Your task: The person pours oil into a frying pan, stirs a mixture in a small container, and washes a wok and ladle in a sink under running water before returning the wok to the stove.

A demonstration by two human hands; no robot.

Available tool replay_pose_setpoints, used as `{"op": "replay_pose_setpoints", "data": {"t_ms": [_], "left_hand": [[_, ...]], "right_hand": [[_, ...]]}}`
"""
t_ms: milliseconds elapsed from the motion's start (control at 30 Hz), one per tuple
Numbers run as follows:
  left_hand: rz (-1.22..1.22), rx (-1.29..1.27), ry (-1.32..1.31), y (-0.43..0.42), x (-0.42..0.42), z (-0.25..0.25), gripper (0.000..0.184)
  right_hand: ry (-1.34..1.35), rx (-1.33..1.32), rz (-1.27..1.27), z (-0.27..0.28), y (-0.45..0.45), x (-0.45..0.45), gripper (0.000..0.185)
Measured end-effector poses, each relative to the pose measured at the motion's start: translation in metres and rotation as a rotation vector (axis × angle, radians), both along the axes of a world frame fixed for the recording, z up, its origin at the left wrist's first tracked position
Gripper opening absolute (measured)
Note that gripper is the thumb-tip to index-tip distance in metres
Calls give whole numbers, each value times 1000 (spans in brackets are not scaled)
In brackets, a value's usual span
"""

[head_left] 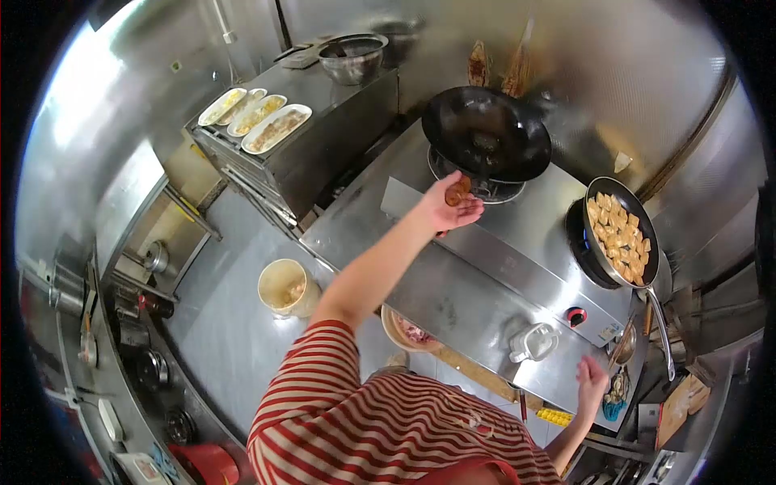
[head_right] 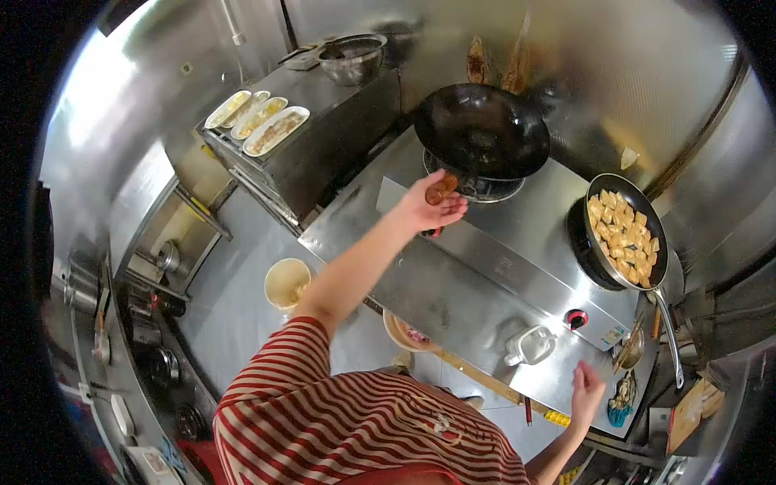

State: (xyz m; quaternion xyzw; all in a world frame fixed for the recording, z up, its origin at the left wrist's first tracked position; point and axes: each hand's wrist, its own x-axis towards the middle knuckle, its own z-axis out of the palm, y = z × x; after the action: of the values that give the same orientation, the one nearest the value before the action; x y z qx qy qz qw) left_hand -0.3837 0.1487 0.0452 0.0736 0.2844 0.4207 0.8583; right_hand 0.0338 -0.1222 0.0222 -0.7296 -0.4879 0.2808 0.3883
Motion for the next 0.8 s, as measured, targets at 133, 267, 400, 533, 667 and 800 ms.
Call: {"op": "replay_pose_setpoints", "data": {"t_ms": [133,267,400,533,667,800], "left_hand": [[-35,-19,-345,22,22,-11,19],[-35,-28,-462,-2,22,-2,17],[-83,40,-495,-63,-20,10,13],[-135,150,-451,-164,-75,7,12],[-83,132,-343,-278,-136,5,17],[78,90,-252,-387,-185,12,22]], "right_hand": [[-122,-61,-44,9,-48,-28,22],[-53,-68,-131,15,-68,-47,21],[7,-92,-29,24,-67,-87,22],[-56,-89,182,7,-73,-107,24],[-46,-117,340,-22,-78,-130,23],[-111,-255,564,-39,-83,-181,21]]}}
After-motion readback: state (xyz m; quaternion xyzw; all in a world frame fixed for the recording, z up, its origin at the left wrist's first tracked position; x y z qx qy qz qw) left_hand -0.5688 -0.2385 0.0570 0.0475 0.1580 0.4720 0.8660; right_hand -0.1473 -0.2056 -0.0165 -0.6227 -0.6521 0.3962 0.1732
